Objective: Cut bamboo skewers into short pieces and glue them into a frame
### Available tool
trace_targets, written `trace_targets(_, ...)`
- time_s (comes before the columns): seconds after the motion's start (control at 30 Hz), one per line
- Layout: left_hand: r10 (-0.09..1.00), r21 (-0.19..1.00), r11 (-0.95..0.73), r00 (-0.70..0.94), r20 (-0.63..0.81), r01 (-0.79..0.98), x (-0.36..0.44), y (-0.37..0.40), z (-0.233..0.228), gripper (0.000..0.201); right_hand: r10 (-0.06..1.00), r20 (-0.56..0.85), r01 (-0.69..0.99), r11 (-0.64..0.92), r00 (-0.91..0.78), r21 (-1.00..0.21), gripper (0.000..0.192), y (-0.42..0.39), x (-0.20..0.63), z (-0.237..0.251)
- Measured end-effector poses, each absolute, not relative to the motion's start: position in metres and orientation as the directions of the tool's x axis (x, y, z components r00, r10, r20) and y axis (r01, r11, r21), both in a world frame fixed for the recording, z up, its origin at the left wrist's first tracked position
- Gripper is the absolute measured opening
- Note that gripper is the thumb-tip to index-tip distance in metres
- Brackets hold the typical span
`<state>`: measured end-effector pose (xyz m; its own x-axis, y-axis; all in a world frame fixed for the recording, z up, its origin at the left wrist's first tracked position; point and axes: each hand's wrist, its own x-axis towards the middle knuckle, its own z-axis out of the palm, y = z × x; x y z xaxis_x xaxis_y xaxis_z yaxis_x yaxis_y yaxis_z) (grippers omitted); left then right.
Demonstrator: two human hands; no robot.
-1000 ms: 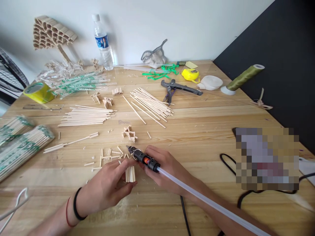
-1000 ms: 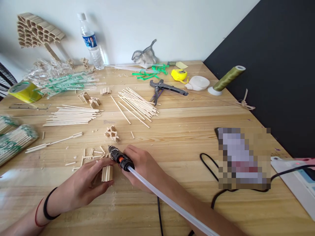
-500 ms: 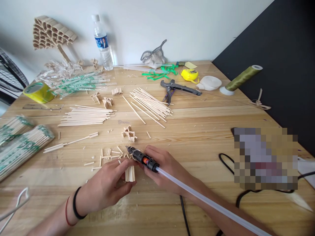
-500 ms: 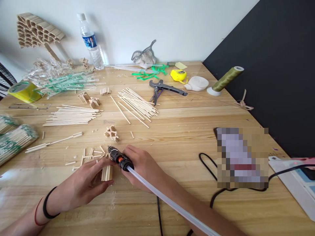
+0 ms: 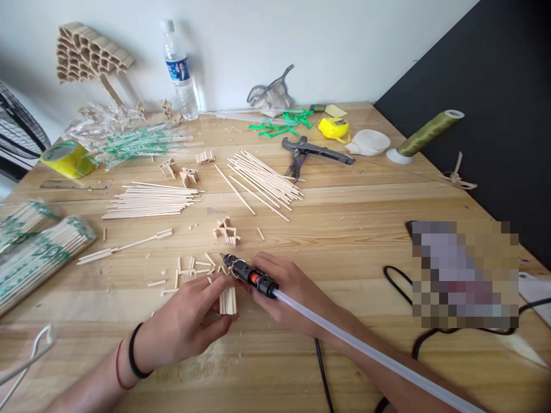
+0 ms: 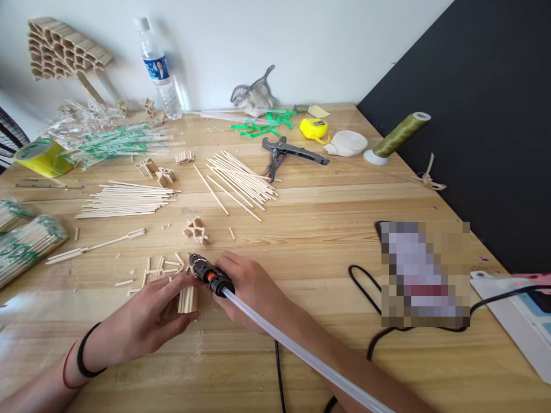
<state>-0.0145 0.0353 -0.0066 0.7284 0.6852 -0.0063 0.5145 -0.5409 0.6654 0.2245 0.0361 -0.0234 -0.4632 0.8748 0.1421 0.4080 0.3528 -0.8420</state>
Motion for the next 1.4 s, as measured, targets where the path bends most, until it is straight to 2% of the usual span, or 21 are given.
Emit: trace_targets(1.4, 0.684, 0.668, -0.542, 0.730, -0.001, 0.509, -0.0127, 0.0363, -0.0055, 0.043, 0.873, 0.130, 0.424, 0.353, -0.470, -0.834, 0.024, 0.0356, 0.2239, -0.0232)
